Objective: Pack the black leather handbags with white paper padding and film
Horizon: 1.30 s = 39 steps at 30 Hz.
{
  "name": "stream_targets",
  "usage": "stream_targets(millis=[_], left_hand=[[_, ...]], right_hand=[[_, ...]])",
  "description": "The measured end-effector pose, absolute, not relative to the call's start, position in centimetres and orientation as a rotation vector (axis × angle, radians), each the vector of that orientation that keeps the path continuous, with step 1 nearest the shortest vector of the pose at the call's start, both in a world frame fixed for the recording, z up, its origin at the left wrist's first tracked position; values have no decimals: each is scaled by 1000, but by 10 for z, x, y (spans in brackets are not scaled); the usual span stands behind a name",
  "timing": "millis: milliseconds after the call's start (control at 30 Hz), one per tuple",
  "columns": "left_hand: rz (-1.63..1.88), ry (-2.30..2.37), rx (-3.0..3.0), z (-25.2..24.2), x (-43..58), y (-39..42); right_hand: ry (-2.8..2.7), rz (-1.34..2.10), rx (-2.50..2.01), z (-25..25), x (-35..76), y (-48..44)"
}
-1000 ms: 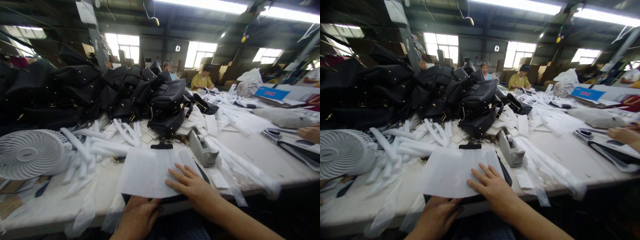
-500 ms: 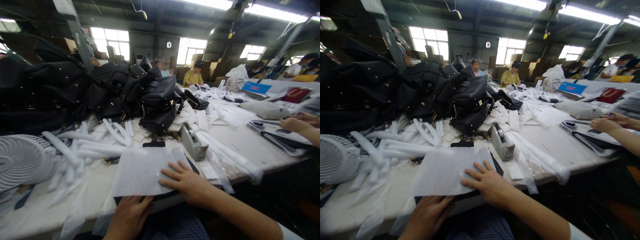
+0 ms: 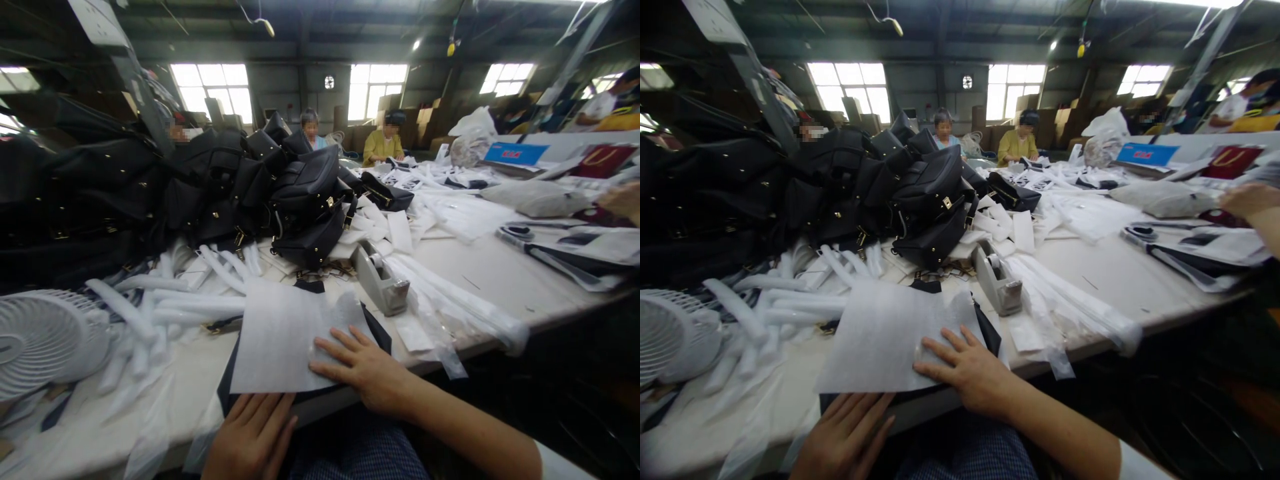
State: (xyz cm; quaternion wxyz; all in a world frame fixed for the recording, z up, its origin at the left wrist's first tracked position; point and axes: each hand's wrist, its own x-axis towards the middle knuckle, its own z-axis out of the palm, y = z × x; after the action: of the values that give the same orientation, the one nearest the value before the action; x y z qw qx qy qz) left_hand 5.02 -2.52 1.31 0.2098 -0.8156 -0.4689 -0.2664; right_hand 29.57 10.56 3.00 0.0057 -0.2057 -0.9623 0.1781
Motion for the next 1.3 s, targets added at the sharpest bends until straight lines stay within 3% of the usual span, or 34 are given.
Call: stream_targets(millis=[167, 300, 433, 600, 1100, 1300], left_hand=[[-864, -1087, -2341, 62, 79, -21], [-422, -1199, -2416, 83, 81, 22], [-130, -1317, -2408, 53, 63, 48], [-254, -1467, -2378, 15, 52, 33], [-170, -1478, -2320, 8, 59, 35], [-290, -1343, -2275, -6, 55, 38]], right_hand=[[-3000, 560, -596, 25, 297, 107], [-2984, 528, -581, 22, 296, 108], [-2960, 539, -586, 23, 298, 106], [-2871, 626, -678, 25, 301, 106], [-2806, 781, -977, 57, 297, 105], [-2869, 292, -1079, 71, 259, 99]])
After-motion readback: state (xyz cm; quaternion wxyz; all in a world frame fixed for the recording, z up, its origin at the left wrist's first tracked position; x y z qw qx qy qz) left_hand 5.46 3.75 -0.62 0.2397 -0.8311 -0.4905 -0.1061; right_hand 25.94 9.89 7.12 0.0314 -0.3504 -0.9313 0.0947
